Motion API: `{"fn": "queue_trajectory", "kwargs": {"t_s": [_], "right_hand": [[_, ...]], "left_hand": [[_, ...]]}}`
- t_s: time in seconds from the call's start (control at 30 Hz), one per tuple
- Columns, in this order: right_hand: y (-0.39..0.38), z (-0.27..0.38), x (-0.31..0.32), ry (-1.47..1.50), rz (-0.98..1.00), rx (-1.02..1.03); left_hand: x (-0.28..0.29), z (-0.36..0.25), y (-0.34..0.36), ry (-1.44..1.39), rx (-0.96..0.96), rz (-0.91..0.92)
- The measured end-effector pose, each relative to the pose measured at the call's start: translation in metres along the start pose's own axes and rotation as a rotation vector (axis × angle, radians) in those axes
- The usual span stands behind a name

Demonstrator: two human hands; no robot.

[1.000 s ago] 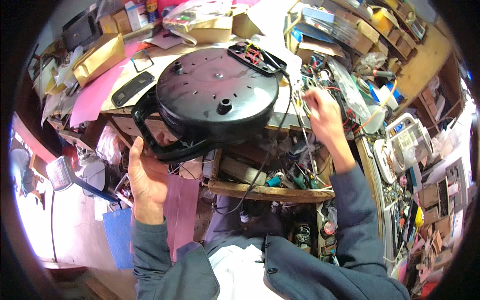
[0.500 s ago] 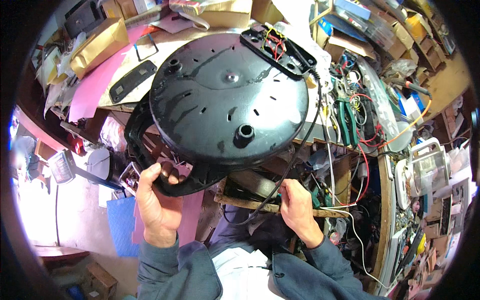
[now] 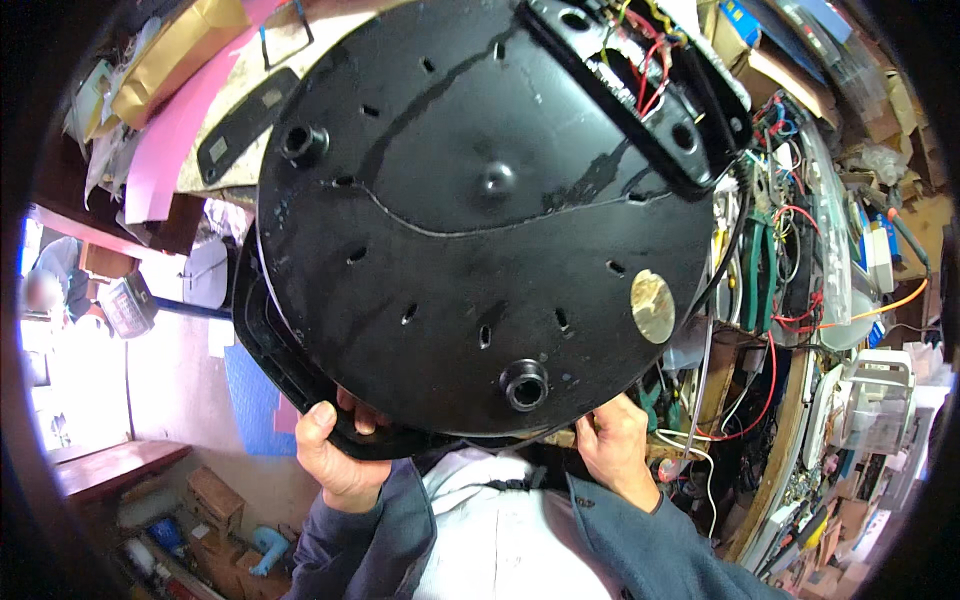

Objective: The person works on the internal wiring of a black circular appliance, using a screwdriver to adjust components and connect wires. They repeatedly open and close the appliance's top cover while manipulating the internal parts.

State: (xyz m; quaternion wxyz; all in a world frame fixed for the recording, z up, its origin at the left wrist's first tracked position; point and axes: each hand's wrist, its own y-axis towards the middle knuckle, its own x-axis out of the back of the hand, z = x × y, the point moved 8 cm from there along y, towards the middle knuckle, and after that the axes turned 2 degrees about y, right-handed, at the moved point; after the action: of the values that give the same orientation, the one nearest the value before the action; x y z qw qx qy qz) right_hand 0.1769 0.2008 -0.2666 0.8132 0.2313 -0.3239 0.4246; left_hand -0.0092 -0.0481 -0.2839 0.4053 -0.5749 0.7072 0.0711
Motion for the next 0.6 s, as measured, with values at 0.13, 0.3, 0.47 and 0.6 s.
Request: {"fn": "queue_trajectory", "kwargs": {"t_s": [0.13,0.3,0.47,0.6], "right_hand": [[0.0005,-0.0009,0.0011,0.012,-0.036,0.019],[0.0021,-0.0046,-0.0005,0.04,-0.034,-0.006],[0.0023,-0.0018,-0.0012,0.015,-0.028,0.02],[0.004,0.0025,0.0004,0.004,-0.022,-0.029]], "left_hand": [[-0.0064,-0.0017,0.0001,0.044,0.0,0.014],[-0.0011,-0.0033,0.0021,0.023,-0.024,0.005],[0.0001,-0.0028,0.003,0.004,-0.041,0.002],[0.0011,-0.0021,0.0029,-0.039,-0.054,-0.025]]}}
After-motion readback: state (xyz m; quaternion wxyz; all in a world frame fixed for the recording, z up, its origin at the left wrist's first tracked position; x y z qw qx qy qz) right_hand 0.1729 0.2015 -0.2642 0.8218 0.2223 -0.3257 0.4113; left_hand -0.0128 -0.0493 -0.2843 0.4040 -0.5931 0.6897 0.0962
